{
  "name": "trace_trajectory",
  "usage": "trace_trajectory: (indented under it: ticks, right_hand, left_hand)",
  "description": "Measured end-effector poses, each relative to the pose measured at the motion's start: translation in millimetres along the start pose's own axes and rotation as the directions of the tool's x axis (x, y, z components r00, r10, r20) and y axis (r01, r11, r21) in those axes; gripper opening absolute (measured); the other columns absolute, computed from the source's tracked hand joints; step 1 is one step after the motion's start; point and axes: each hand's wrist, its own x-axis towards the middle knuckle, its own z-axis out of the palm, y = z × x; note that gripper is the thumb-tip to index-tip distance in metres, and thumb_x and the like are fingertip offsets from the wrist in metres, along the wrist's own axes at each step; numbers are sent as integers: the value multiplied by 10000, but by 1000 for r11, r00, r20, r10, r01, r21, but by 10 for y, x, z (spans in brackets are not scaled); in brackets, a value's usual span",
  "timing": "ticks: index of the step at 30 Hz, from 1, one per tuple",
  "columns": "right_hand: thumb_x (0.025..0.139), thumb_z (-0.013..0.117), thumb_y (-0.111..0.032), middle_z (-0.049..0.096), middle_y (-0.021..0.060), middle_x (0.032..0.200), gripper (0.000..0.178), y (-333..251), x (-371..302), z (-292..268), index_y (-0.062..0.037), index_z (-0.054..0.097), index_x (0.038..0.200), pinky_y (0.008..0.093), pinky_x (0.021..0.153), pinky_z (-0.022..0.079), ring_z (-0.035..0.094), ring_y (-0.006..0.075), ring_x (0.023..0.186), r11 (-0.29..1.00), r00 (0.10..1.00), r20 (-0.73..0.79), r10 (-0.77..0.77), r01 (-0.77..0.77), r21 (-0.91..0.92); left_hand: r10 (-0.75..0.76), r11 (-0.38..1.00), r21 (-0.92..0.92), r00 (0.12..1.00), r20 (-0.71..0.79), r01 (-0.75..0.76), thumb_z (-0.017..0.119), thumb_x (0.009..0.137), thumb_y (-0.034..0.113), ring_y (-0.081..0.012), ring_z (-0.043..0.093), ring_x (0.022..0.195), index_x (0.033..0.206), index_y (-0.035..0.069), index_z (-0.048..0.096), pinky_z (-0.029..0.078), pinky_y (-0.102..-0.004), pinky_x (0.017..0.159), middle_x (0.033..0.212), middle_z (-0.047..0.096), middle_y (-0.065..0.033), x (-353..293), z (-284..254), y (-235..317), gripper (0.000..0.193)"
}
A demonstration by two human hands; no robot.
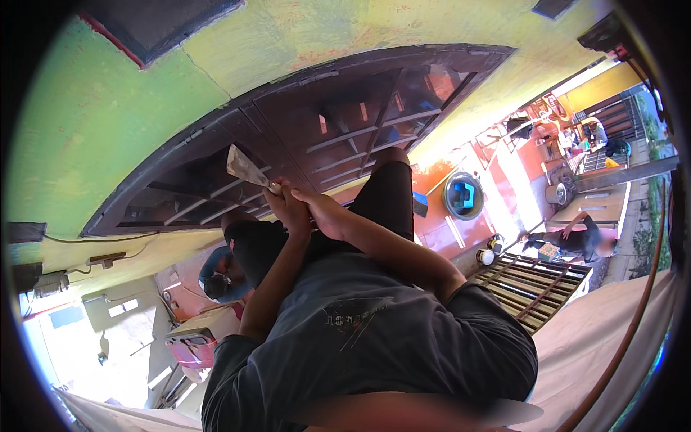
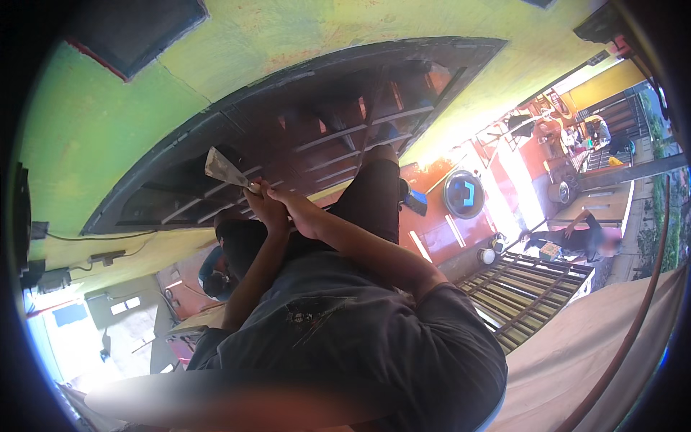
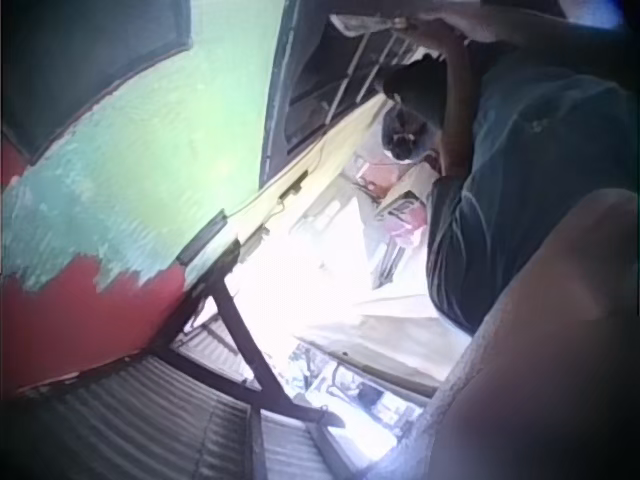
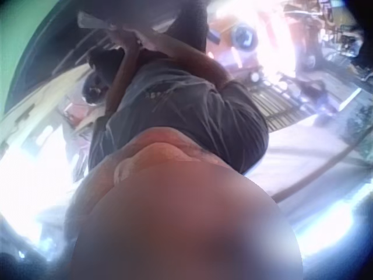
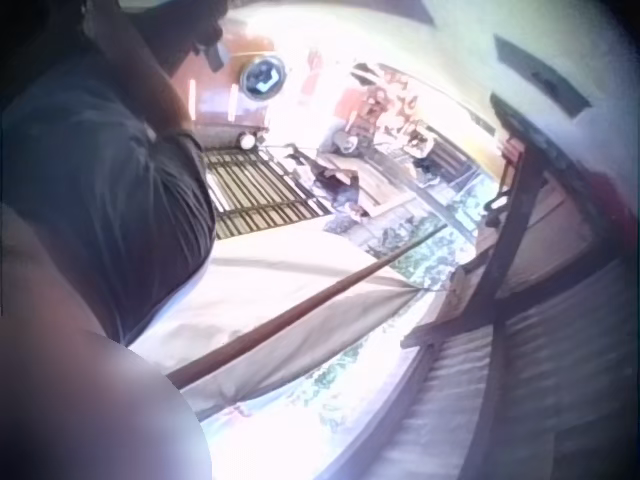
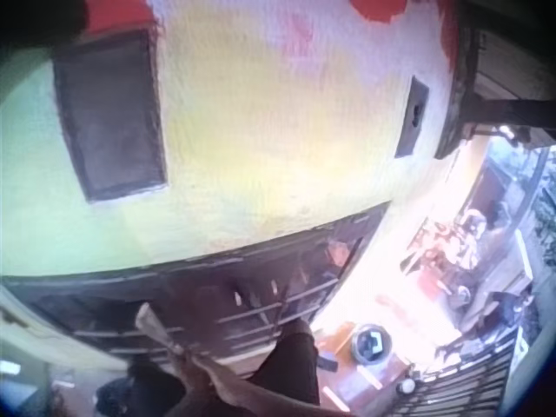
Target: The person applies plaster to a rectangular recess in a ceiling using a trowel. They repeatedly scoop material from a hawk and smooth it into the recess, working on the edges and center of the patch.
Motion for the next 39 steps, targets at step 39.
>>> trace_trajectory:
  ticks: [39]
  right_hand:
    - [1059, 513, -461, 610, 222, 1200, 569, -1291, -1820, 1897, 38, 628, 1308, 500, 1019, 484, 649, 305, 1142, -44, -273, 599, -753, 929, 368]
  left_hand:
    - [-261, 918, -238, 934, 243, 318, 560, 1013, 76, -114, 524, 721, 1069, 64, 563, 411, -283, 653, 797, 561, -26, -124, -448, 186, 58]
